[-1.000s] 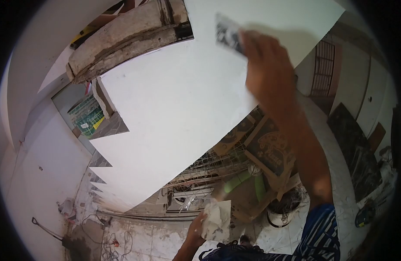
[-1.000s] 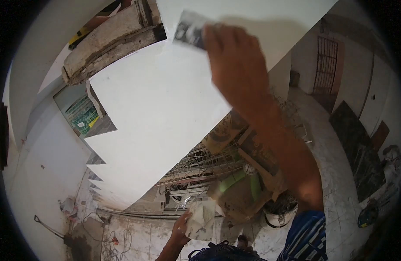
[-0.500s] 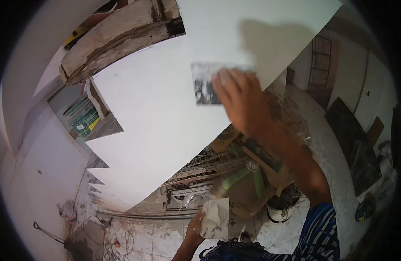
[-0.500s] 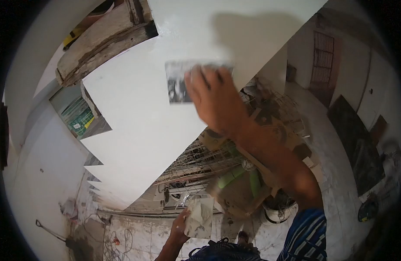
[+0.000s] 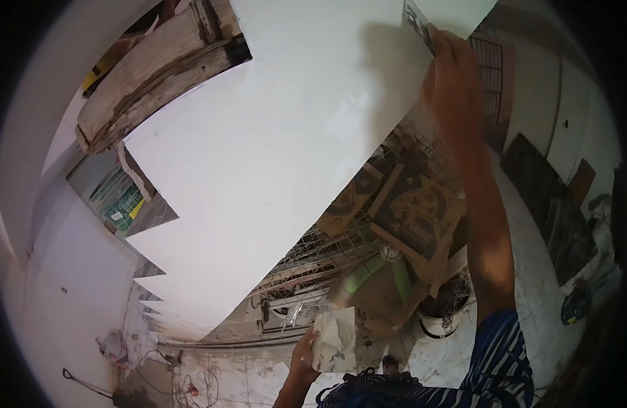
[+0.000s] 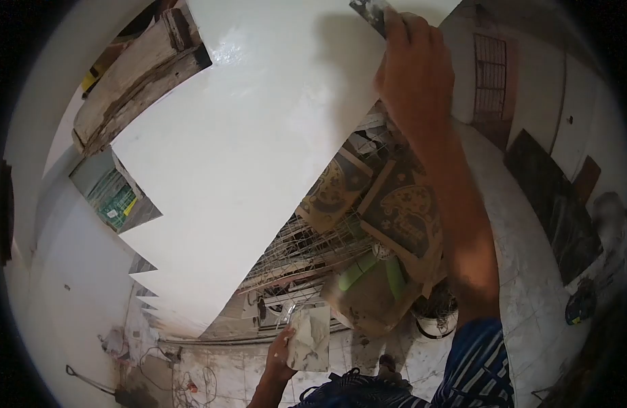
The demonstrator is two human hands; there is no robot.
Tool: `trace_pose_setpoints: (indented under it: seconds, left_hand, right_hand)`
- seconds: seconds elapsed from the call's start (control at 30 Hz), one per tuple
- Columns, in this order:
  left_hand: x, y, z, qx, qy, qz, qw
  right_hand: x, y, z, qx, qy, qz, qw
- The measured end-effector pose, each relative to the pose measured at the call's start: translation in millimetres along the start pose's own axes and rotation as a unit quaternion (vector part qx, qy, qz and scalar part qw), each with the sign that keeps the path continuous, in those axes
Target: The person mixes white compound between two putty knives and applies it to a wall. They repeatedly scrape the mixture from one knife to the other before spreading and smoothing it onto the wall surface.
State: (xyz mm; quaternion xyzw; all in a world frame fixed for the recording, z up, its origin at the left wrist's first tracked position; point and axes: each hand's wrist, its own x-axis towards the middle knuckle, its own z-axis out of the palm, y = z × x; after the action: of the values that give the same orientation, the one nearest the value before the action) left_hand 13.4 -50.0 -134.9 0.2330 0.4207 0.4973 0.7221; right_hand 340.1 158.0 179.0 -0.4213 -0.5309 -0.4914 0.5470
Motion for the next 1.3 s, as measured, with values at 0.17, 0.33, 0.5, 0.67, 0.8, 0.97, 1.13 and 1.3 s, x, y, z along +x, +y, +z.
trace_pose_setpoints:
  seconds: [0.17, 0.33, 0.5, 0.67, 0.8, 0.97, 1.13, 1.3]
  left_hand:
    - [4.1, 0.2, 2.7, -0.029, -0.015, -0.004, 0.999]
    - [12.8, -8.0, -7.5, -0.045, -0.008, -0.019, 0.999]
    - [13.9, -6.6, -2.7, -0.035, -0.013, -0.02, 0.999]
    - [10.2, -4.9, -2.7, -0.035, -0.01, -0.02, 0.999]
    - [8.6, -5.4, -1.0, -0.04, -0.016, -0.015, 0.999]
    - [7.9, -8.4, -5.9, -0.048, -0.023, -0.004, 0.999]
    - [6.0, -7.6, -7.3, -0.039, -0.012, -0.001, 0.999]
    - [4.0, -1.5, -5.1, -0.052, 0.0, -0.021, 0.998]
  right_hand:
    - [-5.1, -20.8, 9.5, -0.06, -0.033, -0.013, 0.998]
    - [-33.6, -76.1, 4.9, -0.023, -0.081, -0.109, 0.991]
    - [-72.8, -96.1, -15.1, 0.081, -0.137, -0.28, 0.947]
    - [-48.4, -88.6, -25.8, 0.103, -0.108, -0.201, 0.968]
    - [5.2, -61.3, -2.0, -0.012, 0.014, -0.133, 0.991]
    - [17.8, -71.2, 25.4, -0.03, 0.042, -0.111, 0.992]
    - [-16.0, -111.0, 25.5, -0.019, 0.001, -0.179, 0.984]
    - [-70.6, -135.2, -2.6, 0.001, -0.136, -0.297, 0.945]
